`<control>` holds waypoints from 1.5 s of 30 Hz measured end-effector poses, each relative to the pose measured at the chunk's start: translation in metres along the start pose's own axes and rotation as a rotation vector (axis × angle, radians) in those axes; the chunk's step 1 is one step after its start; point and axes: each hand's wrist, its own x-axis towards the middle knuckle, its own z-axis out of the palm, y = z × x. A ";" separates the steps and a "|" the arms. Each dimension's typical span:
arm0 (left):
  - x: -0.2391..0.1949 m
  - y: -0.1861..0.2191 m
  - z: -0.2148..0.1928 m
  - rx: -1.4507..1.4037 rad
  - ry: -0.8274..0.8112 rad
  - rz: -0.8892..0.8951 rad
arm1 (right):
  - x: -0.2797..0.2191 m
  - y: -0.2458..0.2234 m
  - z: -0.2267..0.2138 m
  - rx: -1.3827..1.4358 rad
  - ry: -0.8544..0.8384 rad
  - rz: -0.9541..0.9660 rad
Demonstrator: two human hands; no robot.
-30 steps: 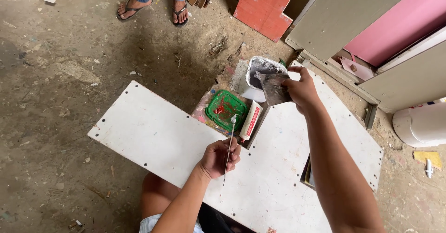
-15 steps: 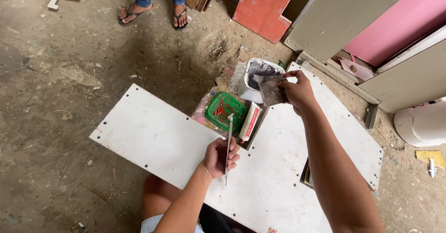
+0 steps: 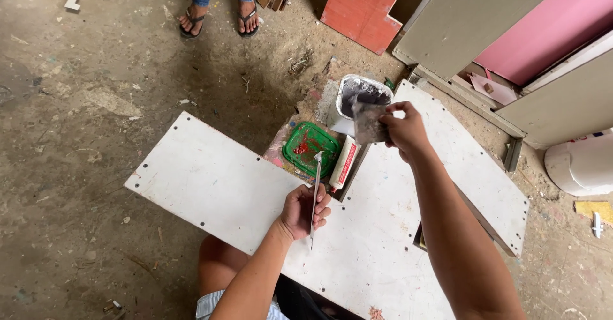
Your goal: Sanding and scraping a large wooden letter to smooth the surface and remove excess filler.
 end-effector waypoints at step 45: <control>-0.014 -0.044 0.021 0.019 -0.185 -0.226 | -0.169 0.134 -0.108 0.829 -0.121 -0.145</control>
